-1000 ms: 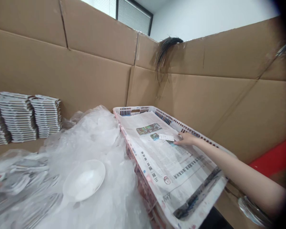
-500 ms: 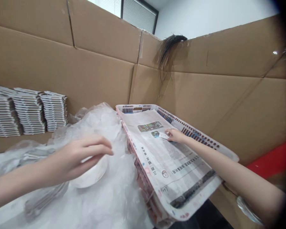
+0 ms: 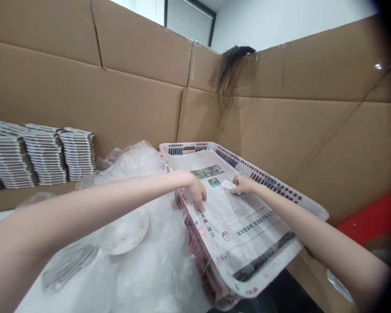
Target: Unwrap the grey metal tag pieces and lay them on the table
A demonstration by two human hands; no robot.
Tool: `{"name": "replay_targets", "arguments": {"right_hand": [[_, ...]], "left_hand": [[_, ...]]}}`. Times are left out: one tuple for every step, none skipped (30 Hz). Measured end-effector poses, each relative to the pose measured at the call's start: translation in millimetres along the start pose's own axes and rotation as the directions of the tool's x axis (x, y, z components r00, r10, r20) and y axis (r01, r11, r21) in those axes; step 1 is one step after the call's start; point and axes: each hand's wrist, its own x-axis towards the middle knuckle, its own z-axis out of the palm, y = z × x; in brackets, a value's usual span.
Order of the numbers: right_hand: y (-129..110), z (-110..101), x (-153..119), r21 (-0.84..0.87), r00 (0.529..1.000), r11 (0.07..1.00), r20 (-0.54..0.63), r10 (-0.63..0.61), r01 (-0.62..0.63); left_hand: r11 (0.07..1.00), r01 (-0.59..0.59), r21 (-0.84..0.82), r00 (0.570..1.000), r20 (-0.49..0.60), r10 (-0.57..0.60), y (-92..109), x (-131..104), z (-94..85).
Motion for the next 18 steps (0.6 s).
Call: {"name": "replay_targets", "arguments": {"right_hand": [[1.8,-1.5,-0.8,-0.007,1.000,1.000,-0.003,0.003,-0.003],[3.5,-3.0,-1.8,-0.008,1.000,1.000,-0.008,0.001,-0.001],[5.0,-4.5,-2.9,-0.003,1.000,1.000,-0.016,-0.002,0.002],[6.1,-6.0,-4.1,0.005,1.000,1.000,-0.026,-0.006,0.006],[6.9,-7.5,-5.3,0.013,0.999,1.000,-0.036,-0.011,0.012],[7.1,-9.0,-6.6,0.020,0.999,1.000,-0.044,-0.018,0.019],[6.8,-10.7,-8.0,0.026,0.998,0.999,-0.054,-0.025,0.026],[5.9,-12.9,-9.7,0.032,0.997,0.999,-0.066,-0.032,0.034],[4.4,-15.7,-11.6,0.037,0.996,0.998,-0.080,-0.038,0.042],[2.5,-19.5,-14.0,0.045,0.994,0.998,-0.098,-0.044,0.049],[0.1,-24.3,-16.9,0.057,0.992,0.997,-0.120,-0.050,0.058],[-2.7,-30.2,-20.3,0.077,0.987,0.995,-0.147,-0.058,0.070],[-5.7,-37.0,-24.2,0.104,0.982,0.991,-0.181,-0.063,0.083],[-8.9,-44.6,-28.8,0.138,0.973,0.985,-0.219,-0.072,0.104],[-12.2,-52.6,-33.9,0.176,0.962,0.976,-0.261,-0.078,0.127],[-15.8,-60.9,-39.5,0.209,0.949,0.966,-0.302,-0.085,0.153],[-19.7,-69.1,-45.7,0.237,0.934,0.954,-0.344,-0.096,0.186],[-23.9,-77.1,-52.5,0.263,0.916,0.940,-0.387,-0.102,0.216]], "left_hand": [[0.999,0.032,-0.011,0.998,0.061,-0.031,1.0,6.2,-0.2],[0.998,0.049,-0.026,0.994,0.100,-0.046,2.9,11.8,0.7],[0.998,0.060,-0.036,0.991,0.118,-0.055,5.4,16.7,2.5],[0.997,0.070,-0.033,0.990,0.122,-0.066,8.2,21.0,4.9],[0.997,0.076,-0.018,0.990,0.118,-0.074,10.8,24.7,7.4],[0.997,0.077,0.001,0.991,0.109,-0.076,12.9,27.9,9.8],[0.997,0.069,0.017,0.993,0.095,-0.071,14.0,30.7,12.0],[0.998,0.055,0.028,0.996,0.075,-0.057,13.7,33.0,13.9],[0.999,0.032,0.033,0.998,0.046,-0.034,12.1,34.9,15.5],[0.999,0.003,0.032,1.000,0.010,-0.004,9.0,36.5,16.9],[0.999,-0.030,0.029,0.999,-0.025,0.031,4.8,37.8,18.1],[0.998,-0.067,0.023,0.996,-0.057,0.068,-0.2,38.8,19.0],[0.995,-0.104,0.012,0.991,-0.083,0.104,-5.7,39.7,19.7],[0.990,-0.140,-0.001,0.986,-0.097,0.139,-11.1,40.3,20.1],[0.986,-0.169,-0.015,0.981,-0.102,0.166,-16.0,40.8,20.1],[0.982,-0.189,-0.026,0.978,-0.100,0.185,-20.1,41.1,19.7],[0.979,-0.203,-0.036,0.975,-0.098,0.199,-23.4,41.2,18.9],[0.977,-0.210,-0.042,0.973,-0.104,0.205,-25.8,41.3,17.6]]}}
